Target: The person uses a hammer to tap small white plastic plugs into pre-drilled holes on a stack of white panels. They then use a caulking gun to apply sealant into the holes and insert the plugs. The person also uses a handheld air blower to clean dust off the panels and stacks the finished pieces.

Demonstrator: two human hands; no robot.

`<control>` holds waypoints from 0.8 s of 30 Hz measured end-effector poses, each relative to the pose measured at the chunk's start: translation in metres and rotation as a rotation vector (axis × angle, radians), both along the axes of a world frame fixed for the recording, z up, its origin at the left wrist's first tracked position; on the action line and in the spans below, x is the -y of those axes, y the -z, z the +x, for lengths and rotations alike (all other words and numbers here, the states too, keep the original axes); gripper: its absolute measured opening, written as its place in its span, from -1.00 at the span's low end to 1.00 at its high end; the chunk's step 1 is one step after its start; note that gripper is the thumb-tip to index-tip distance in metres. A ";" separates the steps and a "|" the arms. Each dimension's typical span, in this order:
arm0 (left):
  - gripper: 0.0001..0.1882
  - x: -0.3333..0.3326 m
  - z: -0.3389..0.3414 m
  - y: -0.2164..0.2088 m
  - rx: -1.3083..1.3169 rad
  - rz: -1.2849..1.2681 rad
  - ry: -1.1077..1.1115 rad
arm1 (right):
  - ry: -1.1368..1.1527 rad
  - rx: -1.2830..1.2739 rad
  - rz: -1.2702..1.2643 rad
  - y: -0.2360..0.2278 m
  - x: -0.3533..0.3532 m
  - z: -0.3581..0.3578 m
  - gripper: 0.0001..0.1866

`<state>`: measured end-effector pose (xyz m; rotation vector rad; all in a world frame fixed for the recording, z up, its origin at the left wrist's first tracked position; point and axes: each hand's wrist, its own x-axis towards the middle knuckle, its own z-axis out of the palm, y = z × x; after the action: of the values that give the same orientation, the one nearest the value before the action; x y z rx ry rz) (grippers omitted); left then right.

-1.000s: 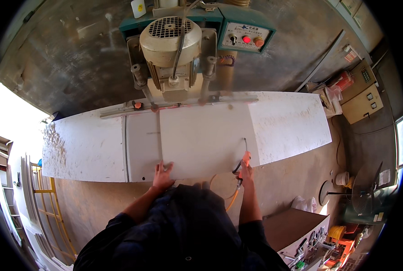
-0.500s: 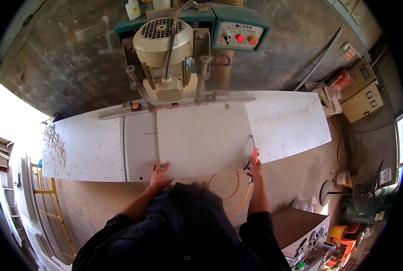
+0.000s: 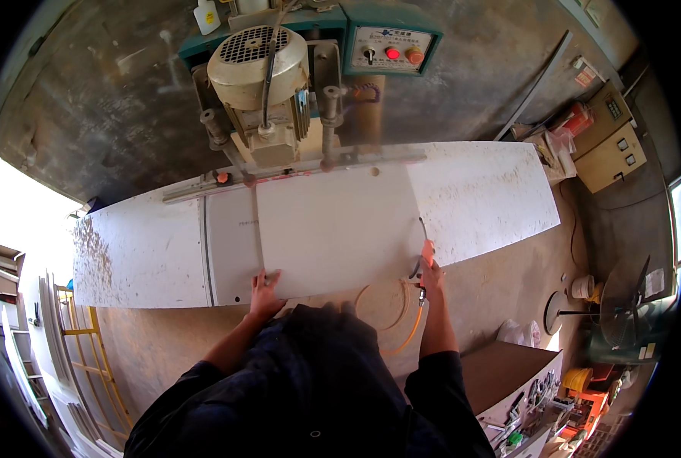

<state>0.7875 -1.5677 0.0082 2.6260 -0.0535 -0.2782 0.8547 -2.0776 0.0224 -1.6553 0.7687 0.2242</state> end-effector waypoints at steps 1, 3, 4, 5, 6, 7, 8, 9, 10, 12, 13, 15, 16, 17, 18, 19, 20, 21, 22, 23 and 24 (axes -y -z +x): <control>-0.10 0.000 0.000 0.001 0.000 0.001 0.002 | 0.002 -0.010 -0.016 0.001 0.000 0.001 -0.43; -0.09 0.000 0.000 0.002 -0.001 0.003 0.004 | 0.005 -0.032 -0.049 0.004 0.001 0.002 -0.42; -0.09 -0.002 0.000 0.004 0.005 0.016 0.013 | 0.013 -0.036 -0.047 0.001 -0.003 0.004 -0.43; -0.09 -0.004 0.000 0.006 0.011 0.029 0.021 | 0.020 -0.040 -0.045 -0.002 -0.005 0.005 -0.43; -0.08 -0.006 0.000 0.008 0.017 0.042 0.029 | 0.026 -0.044 -0.043 -0.004 -0.010 0.007 -0.43; -0.08 -0.005 -0.001 0.009 0.025 0.031 0.032 | 0.039 -0.033 -0.046 -0.002 -0.008 0.006 -0.45; -0.08 -0.004 0.000 0.010 0.033 0.020 0.034 | 0.050 -0.021 -0.050 0.000 -0.006 0.005 -0.47; -0.08 -0.004 0.000 0.010 0.041 0.009 0.036 | 0.062 -0.010 -0.053 0.002 -0.005 0.004 -0.49; -0.09 -0.003 0.001 0.009 0.030 0.017 0.033 | 0.058 -0.017 -0.057 0.003 -0.004 0.005 -0.50; -0.10 -0.001 0.000 0.005 0.009 0.032 0.027 | 0.051 -0.033 -0.066 0.004 -0.002 0.006 -0.50; -0.10 0.000 0.000 0.006 0.049 0.034 0.024 | 0.049 -0.043 -0.075 0.003 -0.002 0.007 -0.51; -0.10 0.001 0.000 0.007 0.130 0.039 0.018 | 0.046 -0.065 -0.095 0.002 -0.002 0.008 -0.52; -0.10 0.000 -0.001 0.008 0.135 0.029 0.025 | 0.049 -0.055 -0.086 0.003 -0.002 0.007 -0.52; -0.10 -0.002 -0.001 0.009 0.140 0.019 0.032 | 0.053 -0.044 -0.076 0.003 0.000 0.006 -0.52; -0.09 -0.003 -0.002 0.010 0.145 0.008 0.040 | 0.058 -0.034 -0.067 0.004 0.001 0.005 -0.52; -0.09 -0.003 -0.001 0.010 0.137 0.014 0.038 | 0.058 -0.027 -0.066 0.003 -0.001 0.005 -0.51; -0.09 -0.003 -0.001 0.010 0.129 0.020 0.036 | 0.058 -0.021 -0.064 0.002 -0.002 0.006 -0.51; -0.09 -0.003 -0.001 0.010 0.121 0.025 0.035 | 0.058 -0.014 -0.062 0.001 -0.003 0.006 -0.50; -0.09 -0.002 0.000 0.011 0.123 0.034 0.035 | 0.061 -0.025 -0.060 0.002 -0.002 0.006 -0.50; -0.09 -0.002 0.000 0.012 0.125 0.042 0.036 | 0.064 -0.036 -0.058 0.003 -0.001 0.006 -0.49; -0.09 -0.002 0.001 0.013 0.126 0.051 0.037 | 0.067 -0.046 -0.056 0.005 0.000 0.006 -0.49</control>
<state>0.7887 -1.5655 -0.0046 2.6926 -0.1390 -0.1272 0.8612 -2.0778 0.0178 -1.6786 0.8710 0.1959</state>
